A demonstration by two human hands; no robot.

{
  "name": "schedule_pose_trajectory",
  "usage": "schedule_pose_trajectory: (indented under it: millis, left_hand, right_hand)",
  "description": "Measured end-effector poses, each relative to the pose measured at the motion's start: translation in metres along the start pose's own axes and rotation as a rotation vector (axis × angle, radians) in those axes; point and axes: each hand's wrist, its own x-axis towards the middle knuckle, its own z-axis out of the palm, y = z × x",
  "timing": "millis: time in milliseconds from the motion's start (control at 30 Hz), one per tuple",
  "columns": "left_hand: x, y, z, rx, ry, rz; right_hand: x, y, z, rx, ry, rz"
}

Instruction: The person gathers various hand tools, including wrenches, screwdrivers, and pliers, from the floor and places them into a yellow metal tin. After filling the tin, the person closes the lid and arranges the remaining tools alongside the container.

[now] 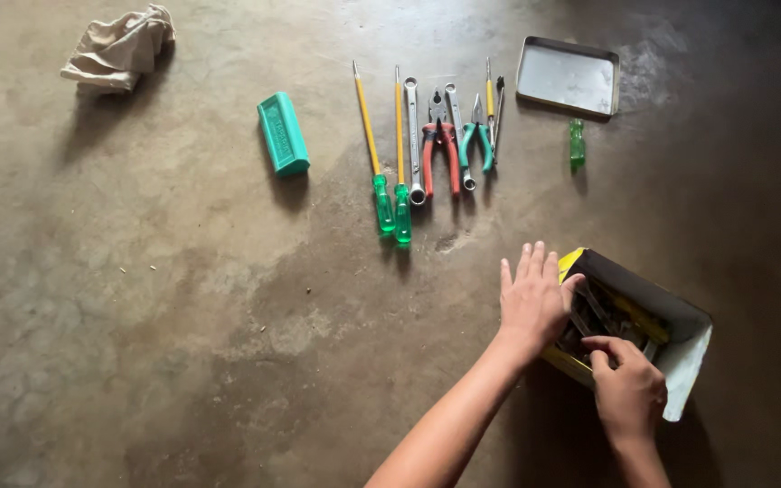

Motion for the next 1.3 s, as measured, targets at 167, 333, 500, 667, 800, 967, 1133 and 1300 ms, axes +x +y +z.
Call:
schedule_pose_trajectory:
  millis: [167, 333, 500, 667, 800, 967, 1133, 1300]
  left_hand:
    - [0.0, -0.002, 0.009, 0.022, 0.023, -0.016]
    - [0.003, -0.003, 0.007, 0.381, 0.105, 0.012]
    - [0.008, 0.015, -0.018, 0.365, 0.001, -0.061]
    - [0.011, 0.023, -0.024, 0.365, 0.003, -0.085]
    - [0.008, 0.021, -0.024, 0.355, 0.004, -0.086]
    - [0.008, 0.022, -0.026, 0.352, -0.019, -0.095]
    - [0.011, 0.02, -0.024, 0.349, -0.054, -0.119]
    - [0.007, 0.019, -0.022, 0.385, -0.041, -0.145]
  right_hand:
    - [0.018, -0.031, 0.001, 0.133, 0.213, -0.325]
    - [0.126, -0.047, 0.058, 0.096, 0.195, -0.53]
    - [0.246, -0.03, 0.125, -0.331, -0.183, -0.366]
    - [0.298, -0.039, 0.13, -0.639, -0.508, -0.259]
    - [0.314, -0.048, 0.132, -0.679, -0.635, -0.139]
    - [0.332, -0.027, 0.147, -0.632, -0.607, -0.248]
    - [0.294, -0.033, 0.138, -0.519, -0.448, -0.399]
    - [0.216, -0.068, 0.085, -0.003, -0.206, -0.395]
